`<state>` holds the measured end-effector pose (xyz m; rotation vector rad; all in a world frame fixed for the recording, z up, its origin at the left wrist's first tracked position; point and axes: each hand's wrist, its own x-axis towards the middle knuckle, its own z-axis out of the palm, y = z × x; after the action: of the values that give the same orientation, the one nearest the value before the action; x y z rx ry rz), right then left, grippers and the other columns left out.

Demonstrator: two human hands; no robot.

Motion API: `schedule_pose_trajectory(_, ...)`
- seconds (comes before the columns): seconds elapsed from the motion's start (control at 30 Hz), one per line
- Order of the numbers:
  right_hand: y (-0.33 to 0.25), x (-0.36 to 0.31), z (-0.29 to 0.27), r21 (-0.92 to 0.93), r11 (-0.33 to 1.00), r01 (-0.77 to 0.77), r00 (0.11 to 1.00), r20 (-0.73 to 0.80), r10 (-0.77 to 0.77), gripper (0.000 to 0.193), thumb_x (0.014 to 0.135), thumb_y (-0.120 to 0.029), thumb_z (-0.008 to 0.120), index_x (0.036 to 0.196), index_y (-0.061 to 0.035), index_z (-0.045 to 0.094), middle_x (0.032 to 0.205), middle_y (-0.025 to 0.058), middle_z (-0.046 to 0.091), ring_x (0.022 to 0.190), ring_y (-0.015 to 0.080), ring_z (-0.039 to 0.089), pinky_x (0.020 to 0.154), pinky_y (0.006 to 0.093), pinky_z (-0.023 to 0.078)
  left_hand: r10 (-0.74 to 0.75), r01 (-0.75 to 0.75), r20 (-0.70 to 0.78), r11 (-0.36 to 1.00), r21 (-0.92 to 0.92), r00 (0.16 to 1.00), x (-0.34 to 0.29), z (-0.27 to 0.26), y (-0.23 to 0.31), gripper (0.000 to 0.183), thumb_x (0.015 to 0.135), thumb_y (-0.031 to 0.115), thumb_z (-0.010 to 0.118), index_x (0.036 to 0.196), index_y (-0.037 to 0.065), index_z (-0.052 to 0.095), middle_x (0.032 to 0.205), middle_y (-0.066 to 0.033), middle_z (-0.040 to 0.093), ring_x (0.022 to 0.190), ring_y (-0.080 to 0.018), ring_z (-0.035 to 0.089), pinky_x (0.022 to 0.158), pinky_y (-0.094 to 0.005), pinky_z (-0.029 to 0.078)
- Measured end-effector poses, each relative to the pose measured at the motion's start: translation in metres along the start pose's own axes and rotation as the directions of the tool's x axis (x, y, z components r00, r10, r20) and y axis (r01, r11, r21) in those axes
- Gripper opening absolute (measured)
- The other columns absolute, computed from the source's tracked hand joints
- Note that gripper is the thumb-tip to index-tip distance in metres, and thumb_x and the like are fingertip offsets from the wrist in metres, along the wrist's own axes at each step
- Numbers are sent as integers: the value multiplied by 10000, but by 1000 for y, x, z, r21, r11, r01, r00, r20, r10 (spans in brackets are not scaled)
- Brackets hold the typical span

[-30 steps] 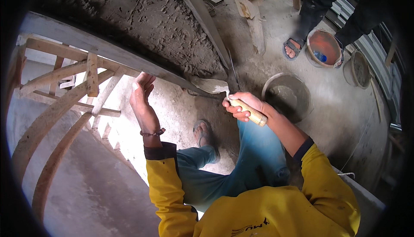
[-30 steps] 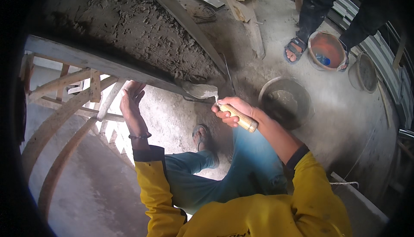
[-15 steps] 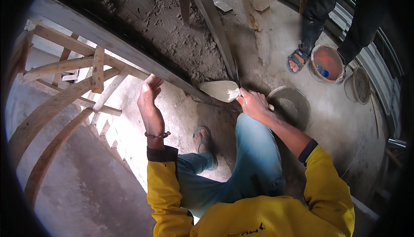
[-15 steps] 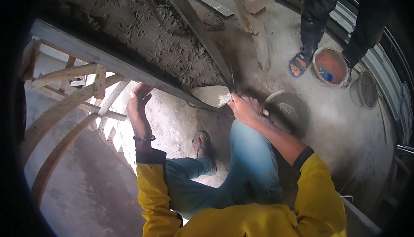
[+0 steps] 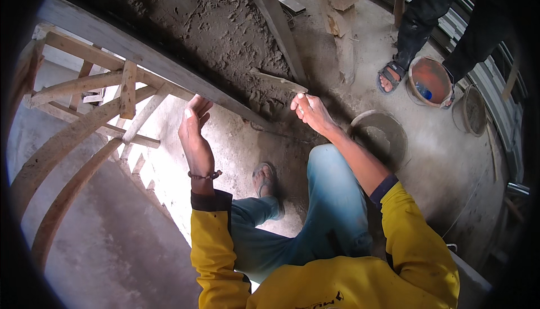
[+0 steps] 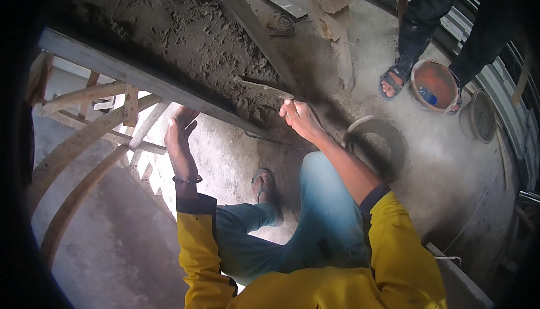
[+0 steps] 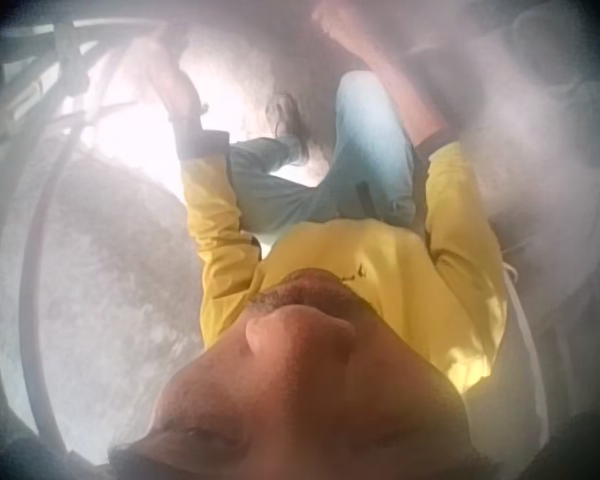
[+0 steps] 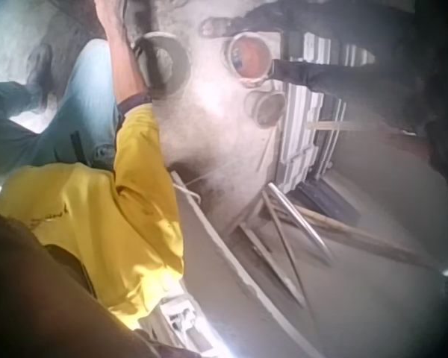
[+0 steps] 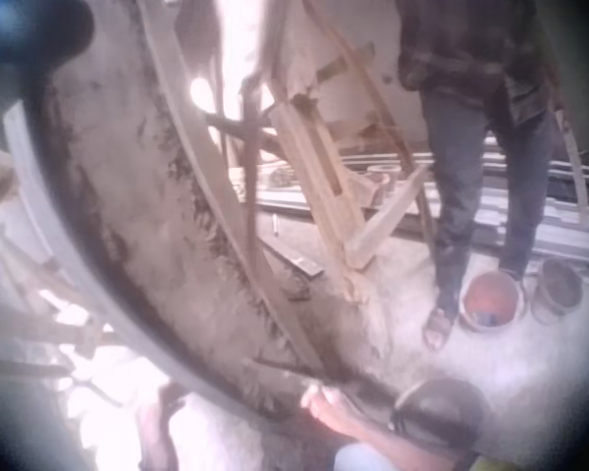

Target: The person mixes cement in a bucket using a trowel, then scoops and applies the mixture to a wall or beam. The person moves around the construction area to reach different sections while continuing to apply the cement.

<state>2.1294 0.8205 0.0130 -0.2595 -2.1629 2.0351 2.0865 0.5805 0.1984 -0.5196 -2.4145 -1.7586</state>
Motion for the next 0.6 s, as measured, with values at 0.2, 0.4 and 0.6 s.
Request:
schedule_pose_trajectory(0.2, 39, -37, 10, -58, 993, -104, 994, -40, 102, 631, 993, -570, 320, 776, -30, 565, 598, 69, 515, 584, 178, 524, 592, 345, 438, 15, -14, -32, 1000, 22, 999, -5, 1, 10, 683, 1010, 517, 283, 1364, -37, 471, 1308, -213, 551, 1197, -297, 548, 1030, -412, 396)
schedule_pose_trajectory(0.4, 54, -60, 45, -28, 998, -59, 998, -39, 58, 503, 1019, -423, 362, 786, -10, 529, 637, 94, 529, 629, 226, 540, 635, 375, 443, 0, 1, -15, 1000, 18, 1000, -11, 5, 14, 684, 1016, 513, 280, 1366, -49, 453, 1321, -212, 534, 1217, -294, 534, 1047, -408, 380)
schedule_pose_trajectory(0.6, 80, -51, 100, 35, 998, -59, 992, -111, 62, 434, 1010, -362, 423, 832, 2, 578, 711, 188, 606, 717, 374, 604, 690, 446, 457, -22, 24, -29, 999, 47, 999, -13, 9, 20, 695, 1014, 508, 288, 1377, -69, 418, 1340, -219, 509, 1218, -298, 531, 1062, -406, 363)
